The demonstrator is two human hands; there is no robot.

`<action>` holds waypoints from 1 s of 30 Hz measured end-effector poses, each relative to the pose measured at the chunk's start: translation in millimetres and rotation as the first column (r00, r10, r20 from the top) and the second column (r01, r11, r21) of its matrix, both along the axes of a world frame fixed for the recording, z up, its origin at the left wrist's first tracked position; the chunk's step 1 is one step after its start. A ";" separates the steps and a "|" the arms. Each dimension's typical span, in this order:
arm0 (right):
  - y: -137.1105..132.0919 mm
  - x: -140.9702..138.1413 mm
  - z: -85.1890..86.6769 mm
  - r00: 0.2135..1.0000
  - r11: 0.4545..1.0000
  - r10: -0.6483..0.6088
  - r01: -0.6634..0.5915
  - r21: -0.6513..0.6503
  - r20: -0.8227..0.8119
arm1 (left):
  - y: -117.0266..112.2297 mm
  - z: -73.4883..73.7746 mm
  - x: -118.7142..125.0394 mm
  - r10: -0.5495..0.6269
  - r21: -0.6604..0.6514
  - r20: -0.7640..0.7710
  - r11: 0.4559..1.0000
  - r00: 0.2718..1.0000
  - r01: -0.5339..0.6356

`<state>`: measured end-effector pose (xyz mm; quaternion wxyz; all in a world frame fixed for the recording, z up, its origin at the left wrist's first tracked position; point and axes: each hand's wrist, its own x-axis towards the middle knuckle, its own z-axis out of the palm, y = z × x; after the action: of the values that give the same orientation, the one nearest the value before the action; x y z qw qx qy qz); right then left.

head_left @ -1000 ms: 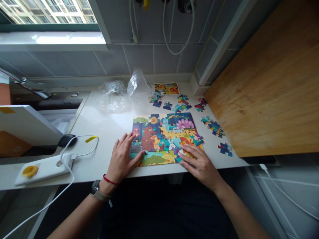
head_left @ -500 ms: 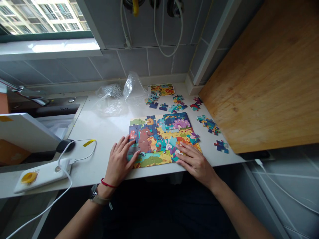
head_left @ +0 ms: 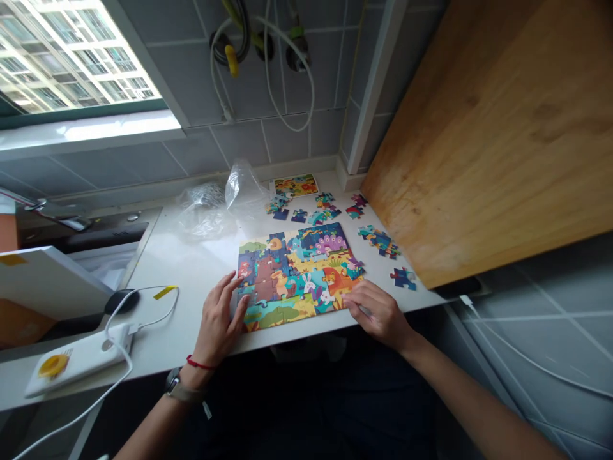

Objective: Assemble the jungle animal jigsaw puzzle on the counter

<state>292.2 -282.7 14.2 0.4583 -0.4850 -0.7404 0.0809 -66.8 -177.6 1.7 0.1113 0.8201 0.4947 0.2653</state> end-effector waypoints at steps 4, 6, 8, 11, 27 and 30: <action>10.9 24.4 2.0 0.998 0.998 -0.061 0.060 0.027 0.025 | 1.7 -3.4 0.3 -0.020 0.015 -0.020 1.000 1.000 0.020; 18.1 35.0 3.5 0.985 0.986 -0.169 0.169 0.012 0.018 | 1.5 -4.8 1.1 -0.028 0.028 -0.051 0.999 0.998 0.029; 25.0 43.5 6.2 0.955 0.952 -0.297 0.298 -0.067 0.024 | 0.8 -5.0 2.1 -0.038 0.037 -0.090 0.998 0.995 0.042; 33.2 53.6 12.8 0.925 0.892 -0.352 0.378 -0.249 0.144 | -0.3 -4.0 2.9 -0.058 0.043 -0.136 0.997 0.989 0.064; 43.6 54.6 29.0 0.882 0.850 -0.032 0.271 -0.451 0.469 | 2.4 -10.6 -4.0 -0.077 0.026 -0.226 0.996 0.971 0.085; 41.4 59.0 30.3 0.896 0.855 -0.089 0.293 -0.427 0.436 | 2.7 -12.5 -4.6 -0.077 0.021 -0.219 0.996 0.973 0.084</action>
<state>351.2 -241.3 44.5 0.1673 -0.6623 -0.7213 0.1146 -71.4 -174.9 -10.8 0.0546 0.8651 0.4662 0.1767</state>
